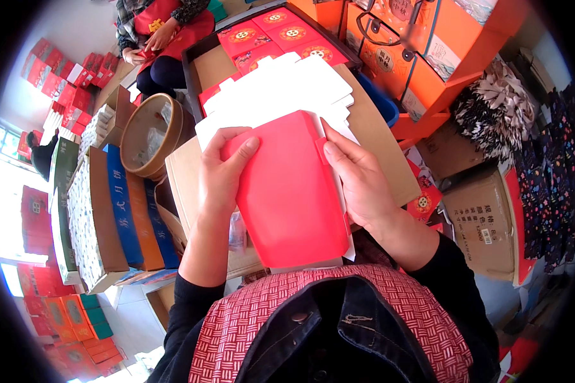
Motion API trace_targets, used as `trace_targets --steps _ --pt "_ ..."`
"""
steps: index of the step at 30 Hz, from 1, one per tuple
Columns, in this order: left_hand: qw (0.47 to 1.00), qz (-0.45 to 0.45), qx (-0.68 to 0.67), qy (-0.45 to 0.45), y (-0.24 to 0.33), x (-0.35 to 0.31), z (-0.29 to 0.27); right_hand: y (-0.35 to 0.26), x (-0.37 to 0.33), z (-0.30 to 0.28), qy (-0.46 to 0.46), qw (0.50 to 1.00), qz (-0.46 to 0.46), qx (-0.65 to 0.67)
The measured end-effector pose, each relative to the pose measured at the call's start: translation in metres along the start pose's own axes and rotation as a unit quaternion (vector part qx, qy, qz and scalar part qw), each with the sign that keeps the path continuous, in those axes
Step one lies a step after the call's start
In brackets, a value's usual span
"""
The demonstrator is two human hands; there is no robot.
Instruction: The person folds red paper envelopes around small white packets, then places the finished envelopes into a cardboard box. The person also opens a blue box to retrieve more packets and continues the assembly process.
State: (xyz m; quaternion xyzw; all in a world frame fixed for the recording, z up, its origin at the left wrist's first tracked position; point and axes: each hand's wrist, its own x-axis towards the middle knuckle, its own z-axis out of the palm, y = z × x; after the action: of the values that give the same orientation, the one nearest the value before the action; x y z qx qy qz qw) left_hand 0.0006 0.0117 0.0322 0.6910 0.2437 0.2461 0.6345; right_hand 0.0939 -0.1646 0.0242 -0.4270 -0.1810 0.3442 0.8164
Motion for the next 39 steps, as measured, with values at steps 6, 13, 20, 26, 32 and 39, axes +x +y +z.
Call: trace_targets --steps 6,13,20,26,32,39 --pt "0.995 0.045 0.086 0.008 -0.001 -0.008 0.000 0.009 0.004 -0.002 0.031 0.999 0.011 0.036" --pt "0.998 0.051 0.031 -0.011 0.000 -0.006 -0.003 0.012 0.003 0.001 0.038 0.999 -0.005 0.030" --pt "0.996 0.064 0.064 0.004 0.006 -0.007 0.001 0.012 0.003 0.002 0.035 0.999 -0.006 -0.001" --pt "0.993 0.045 0.109 0.019 0.017 -0.012 0.003 0.005 -0.008 0.005 0.035 0.980 -0.050 -0.189" --pt "0.987 0.074 0.142 0.009 0.019 -0.016 0.001 0.008 -0.021 0.003 0.019 0.973 -0.089 -0.213" --pt "0.985 0.089 0.148 -0.010 0.019 -0.017 -0.001 0.011 -0.019 0.006 0.049 0.999 -0.013 -0.004"
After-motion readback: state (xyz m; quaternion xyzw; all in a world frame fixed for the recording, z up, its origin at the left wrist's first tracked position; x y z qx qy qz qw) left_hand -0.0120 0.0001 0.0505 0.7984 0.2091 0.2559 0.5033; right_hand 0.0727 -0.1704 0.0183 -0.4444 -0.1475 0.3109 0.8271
